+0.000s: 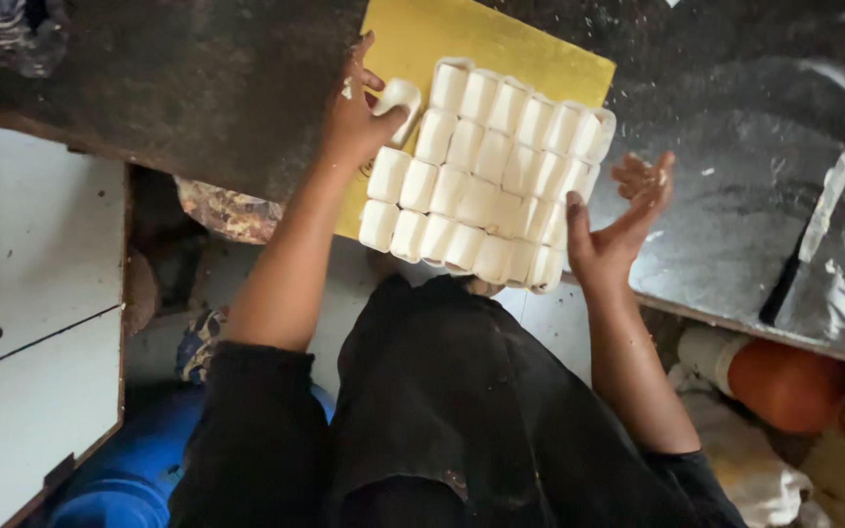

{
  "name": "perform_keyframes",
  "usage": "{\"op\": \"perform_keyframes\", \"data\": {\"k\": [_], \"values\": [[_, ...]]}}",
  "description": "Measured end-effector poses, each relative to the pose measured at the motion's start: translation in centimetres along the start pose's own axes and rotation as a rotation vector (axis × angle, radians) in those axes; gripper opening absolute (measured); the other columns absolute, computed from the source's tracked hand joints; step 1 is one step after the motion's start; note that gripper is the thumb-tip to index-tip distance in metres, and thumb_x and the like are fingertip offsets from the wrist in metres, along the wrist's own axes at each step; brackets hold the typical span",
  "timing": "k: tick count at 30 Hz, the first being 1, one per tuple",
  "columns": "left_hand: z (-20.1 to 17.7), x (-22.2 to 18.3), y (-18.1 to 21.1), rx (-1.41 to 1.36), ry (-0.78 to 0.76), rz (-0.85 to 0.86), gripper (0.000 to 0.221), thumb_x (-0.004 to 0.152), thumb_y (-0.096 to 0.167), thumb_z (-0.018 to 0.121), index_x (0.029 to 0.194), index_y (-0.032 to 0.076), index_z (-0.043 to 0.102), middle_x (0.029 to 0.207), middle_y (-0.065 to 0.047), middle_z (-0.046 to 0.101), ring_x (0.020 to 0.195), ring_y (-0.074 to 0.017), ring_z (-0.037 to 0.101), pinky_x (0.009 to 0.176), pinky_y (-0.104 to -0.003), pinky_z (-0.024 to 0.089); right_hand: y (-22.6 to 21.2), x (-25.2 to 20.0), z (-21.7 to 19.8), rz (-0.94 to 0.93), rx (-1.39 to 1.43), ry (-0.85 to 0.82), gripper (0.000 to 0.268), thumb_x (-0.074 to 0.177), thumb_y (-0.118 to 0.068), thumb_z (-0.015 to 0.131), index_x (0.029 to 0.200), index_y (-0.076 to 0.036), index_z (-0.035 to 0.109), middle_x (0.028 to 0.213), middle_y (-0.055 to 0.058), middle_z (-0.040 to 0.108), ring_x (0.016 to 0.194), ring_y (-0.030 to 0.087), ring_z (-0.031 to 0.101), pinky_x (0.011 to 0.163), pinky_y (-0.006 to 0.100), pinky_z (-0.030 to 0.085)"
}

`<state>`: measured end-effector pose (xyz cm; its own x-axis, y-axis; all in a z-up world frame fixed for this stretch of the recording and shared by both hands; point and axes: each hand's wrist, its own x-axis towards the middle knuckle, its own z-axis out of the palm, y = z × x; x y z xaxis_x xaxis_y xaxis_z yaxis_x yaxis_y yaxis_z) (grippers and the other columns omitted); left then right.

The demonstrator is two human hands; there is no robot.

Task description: The person wraps pastry slices in paper strips by hand and arranges them on a tray.

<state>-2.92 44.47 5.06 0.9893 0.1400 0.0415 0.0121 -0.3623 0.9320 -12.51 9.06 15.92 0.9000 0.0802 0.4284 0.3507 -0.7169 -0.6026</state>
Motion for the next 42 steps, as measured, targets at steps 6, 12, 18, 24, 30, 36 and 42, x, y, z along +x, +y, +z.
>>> {"op": "perform_keyframes", "data": {"k": [6, 12, 18, 24, 30, 36, 42], "values": [[-1.4, 1.1, 2.2, -0.218, -0.297, -0.451, 0.077, 0.095, 0.062, 0.059, 0.156, 0.018, 0.043, 0.130, -0.002, 0.063, 0.104, -0.0202, 0.070, 0.081, -0.035, 0.060, 0.6, -0.7, -1.9, 0.141, 0.037, 0.068, 0.091, 0.104, -0.016, 0.076, 0.165, -0.005, 0.009, 0.148, 0.019, 0.047, 0.126, 0.026, 0.056, 0.108, 0.042, 0.046], [2.7, -1.3, 6.0, -0.352, -0.112, -0.115, 0.050, 0.110, 0.051, 0.051, 0.140, 0.012, 0.054, 0.136, -0.012, 0.059, 0.125, -0.0279, 0.057, 0.109, -0.041, 0.048, 1.5, -1.1, -3.6, 0.264, 0.116, 0.023, 0.074, 0.103, -0.011, 0.069, 0.163, -0.003, 0.025, 0.150, 0.017, 0.051, 0.126, 0.026, 0.057, 0.110, 0.043, 0.049], [17.9, -10.5, 21.3, -1.049, -0.408, -0.525, 0.074, 0.099, 0.046, 0.055, 0.159, 0.011, 0.029, 0.166, -0.013, 0.028, 0.154, -0.0292, 0.024, 0.123, -0.045, 0.020, 2.3, -2.9, -2.5, 0.035, 0.479, -0.304, 0.082, 0.107, -0.034, 0.060, 0.167, -0.003, 0.012, 0.173, 0.023, 0.015, 0.160, 0.039, 0.020, 0.128, 0.053, 0.025], [20.7, -7.7, 30.1, -0.346, -0.621, 0.311, 0.056, 0.099, 0.032, 0.073, 0.146, 0.008, 0.054, 0.153, -0.014, 0.053, 0.145, -0.0293, 0.052, 0.118, -0.043, 0.047, 24.2, -4.8, -14.9, 0.261, -0.550, -0.023, 0.076, 0.081, -0.030, 0.079, 0.147, -0.005, 0.049, 0.151, 0.018, 0.048, 0.138, 0.041, 0.045, 0.111, 0.055, 0.035], [38.4, 15.1, 19.1, 0.545, -0.136, 0.481, 0.057, 0.089, 0.033, 0.081, 0.129, -0.004, 0.064, 0.128, -0.028, 0.066, 0.119, -0.0438, 0.060, 0.103, -0.051, 0.048, 43.3, -10.8, -29.4, 0.609, -0.529, -0.059, 0.053, 0.092, -0.028, 0.080, 0.135, -0.006, 0.057, 0.117, 0.021, 0.069, 0.110, 0.040, 0.065, 0.096, 0.048, 0.053], [47.1, 23.3, 6.4, 0.974, -0.020, 0.505, 0.031, 0.089, 0.018, 0.073, 0.106, -0.007, 0.071, 0.111, -0.027, 0.069, 0.108, -0.0460, 0.061, 0.091, -0.055, 0.047, 43.6, -8.2, -28.9, 0.603, -0.614, -0.173, 0.079, 0.073, -0.011, 0.069, 0.147, 0.002, 0.044, 0.107, 0.026, 0.068, 0.088, 0.046, 0.068, 0.077, 0.051, 0.056], [46.0, 25.5, 6.5, 1.011, -0.024, 0.714, 0.014, 0.084, 0.007, 0.067, 0.096, 0.004, 0.074, 0.094, -0.016, 0.072, 0.087, -0.0353, 0.070, 0.076, -0.045, 0.055, 42.9, -8.1, -32.0, 0.861, -0.125, -0.236, 0.082, 0.074, -0.006, 0.068, 0.151, -0.004, 0.040, 0.082, 0.022, 0.065, 0.072, 0.039, 0.064, 0.068, 0.046, 0.053]]}}
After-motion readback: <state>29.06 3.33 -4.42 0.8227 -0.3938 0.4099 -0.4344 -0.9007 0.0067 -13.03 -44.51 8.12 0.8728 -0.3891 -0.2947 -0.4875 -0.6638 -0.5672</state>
